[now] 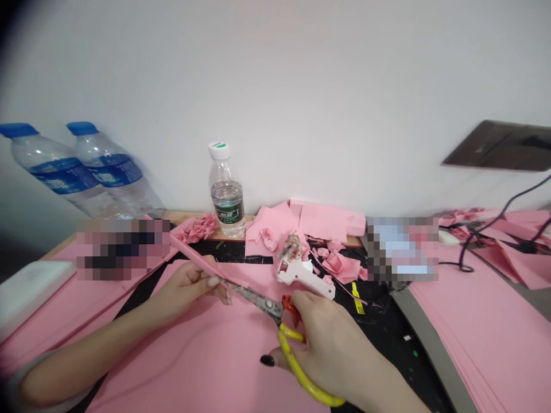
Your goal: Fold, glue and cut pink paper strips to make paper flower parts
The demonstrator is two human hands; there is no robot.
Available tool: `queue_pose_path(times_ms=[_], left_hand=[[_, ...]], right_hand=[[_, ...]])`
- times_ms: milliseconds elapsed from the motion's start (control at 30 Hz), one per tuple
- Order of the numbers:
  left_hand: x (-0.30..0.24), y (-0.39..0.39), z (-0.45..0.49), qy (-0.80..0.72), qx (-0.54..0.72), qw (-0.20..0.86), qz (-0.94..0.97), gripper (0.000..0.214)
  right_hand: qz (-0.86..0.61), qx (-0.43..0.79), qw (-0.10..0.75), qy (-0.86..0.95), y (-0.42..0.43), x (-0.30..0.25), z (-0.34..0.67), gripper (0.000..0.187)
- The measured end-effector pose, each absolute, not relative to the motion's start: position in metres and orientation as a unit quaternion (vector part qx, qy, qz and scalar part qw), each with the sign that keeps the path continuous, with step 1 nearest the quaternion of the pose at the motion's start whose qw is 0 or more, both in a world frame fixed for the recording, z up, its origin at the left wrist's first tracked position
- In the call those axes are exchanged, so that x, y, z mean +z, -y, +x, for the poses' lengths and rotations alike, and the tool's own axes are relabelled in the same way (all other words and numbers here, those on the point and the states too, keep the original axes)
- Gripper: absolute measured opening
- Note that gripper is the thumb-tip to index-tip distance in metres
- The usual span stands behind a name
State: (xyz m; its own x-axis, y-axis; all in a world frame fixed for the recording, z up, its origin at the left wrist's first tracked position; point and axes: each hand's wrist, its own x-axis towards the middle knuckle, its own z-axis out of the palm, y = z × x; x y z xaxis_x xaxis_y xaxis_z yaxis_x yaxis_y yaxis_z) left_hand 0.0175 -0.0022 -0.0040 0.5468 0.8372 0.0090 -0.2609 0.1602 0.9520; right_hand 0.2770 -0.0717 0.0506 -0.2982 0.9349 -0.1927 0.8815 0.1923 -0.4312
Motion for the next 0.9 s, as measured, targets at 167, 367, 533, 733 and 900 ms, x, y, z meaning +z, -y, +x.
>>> queue_pose_path(times_ms=[167,367,533,733,900], left_hand=[[-0.0027,0.0036,0.0181,-0.252,0.375,0.716,0.532,0.018],[-0.0030,0.0042,0.0190,-0.249,0.381,0.719,0.525,0.015],[-0.0018,0.0047,0.0193,-0.244,0.385,0.721,0.521,0.016],[-0.0004,0.0036,0.0194,-0.251,0.385,0.711,0.532,0.016],[-0.0011,0.0037,0.0201,-0.245,0.380,0.715,0.533,0.016]], right_hand=[[-0.584,0.240,0.047,0.774,0.0724,0.0507,0.2776,0.024],[-0.582,0.267,0.053,0.767,0.0704,0.0536,0.2776,0.022],[-0.579,0.281,0.064,0.762,0.0713,0.0560,0.2784,0.022],[-0.580,0.272,0.060,0.766,0.0731,0.0547,0.2806,0.025],[-0.581,0.251,0.050,0.772,0.0714,0.0521,0.2799,0.031]])
